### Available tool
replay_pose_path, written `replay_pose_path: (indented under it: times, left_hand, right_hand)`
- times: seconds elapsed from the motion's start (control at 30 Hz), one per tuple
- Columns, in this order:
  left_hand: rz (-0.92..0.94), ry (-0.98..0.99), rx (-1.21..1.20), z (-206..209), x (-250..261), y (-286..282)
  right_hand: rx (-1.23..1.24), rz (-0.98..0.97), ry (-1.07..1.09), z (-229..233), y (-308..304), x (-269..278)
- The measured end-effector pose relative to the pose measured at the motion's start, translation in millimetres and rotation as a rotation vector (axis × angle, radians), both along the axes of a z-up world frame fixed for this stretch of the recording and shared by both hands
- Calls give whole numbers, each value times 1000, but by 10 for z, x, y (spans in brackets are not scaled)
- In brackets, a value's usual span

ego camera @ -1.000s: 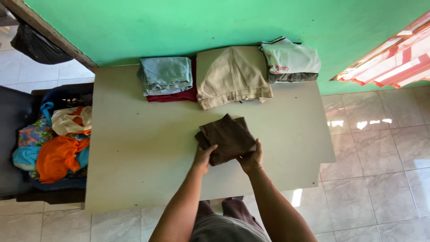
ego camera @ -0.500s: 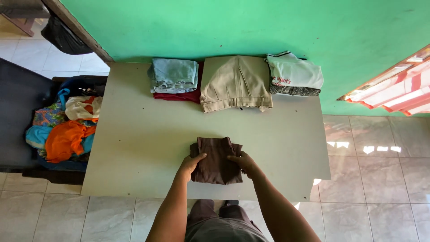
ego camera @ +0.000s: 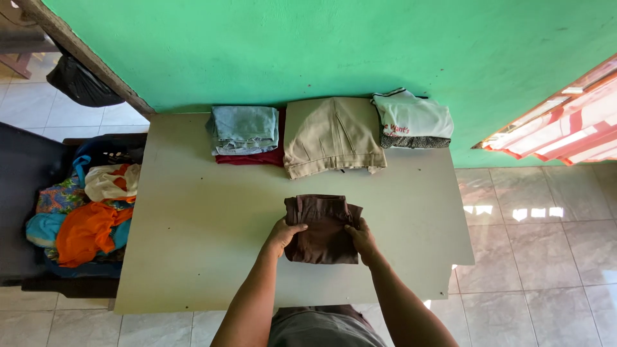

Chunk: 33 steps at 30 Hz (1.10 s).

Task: Folding brown pants and an orange shirt on a white table.

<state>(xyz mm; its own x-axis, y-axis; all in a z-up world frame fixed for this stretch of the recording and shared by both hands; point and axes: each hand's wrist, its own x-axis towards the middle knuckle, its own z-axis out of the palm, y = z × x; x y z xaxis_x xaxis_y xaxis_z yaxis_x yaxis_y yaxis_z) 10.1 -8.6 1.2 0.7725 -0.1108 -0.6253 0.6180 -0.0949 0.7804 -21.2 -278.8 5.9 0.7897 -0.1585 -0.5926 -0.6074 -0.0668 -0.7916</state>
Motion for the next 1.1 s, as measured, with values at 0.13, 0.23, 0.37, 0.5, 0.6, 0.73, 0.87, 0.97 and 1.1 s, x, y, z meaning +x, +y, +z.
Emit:
replay_pose_path:
  times: [0.13, 0.23, 0.37, 0.5, 0.6, 0.73, 0.87, 0.97, 1.1]
  left_hand:
    - [43, -21, -4, -29, 135, -52]
    - [126, -131, -7, -178, 208, -59]
    - [190, -299, 40, -102, 510, -89]
    - [168, -336, 117, 257, 878, -200]
    - [157, -367, 117, 439, 1257, -329]
    - [137, -394, 111, 645, 1827, -491]
    - [139, -480, 96, 631, 2401, -650]
    - [167, -557, 108, 577, 2738, -708]
    - [301, -701, 465, 300, 2984, -830]
  right_hand:
    - [-26, 40, -60, -71, -48, 208]
    - [37, 48, -109, -41, 17, 380]
    - [-48, 44, -201, 68, 33, 748]
    - [-203, 55, -297, 200, -73, 1177]
    - [-183, 43, -393, 256, -228, 1592]
    - [-156, 39, -495, 638, -344, 2123]
    - [-225, 20, -474, 780, -491, 2648]
    - [-261, 23, -492, 579, -582, 3035]
    - [-421, 25, -589, 390, -638, 3333]
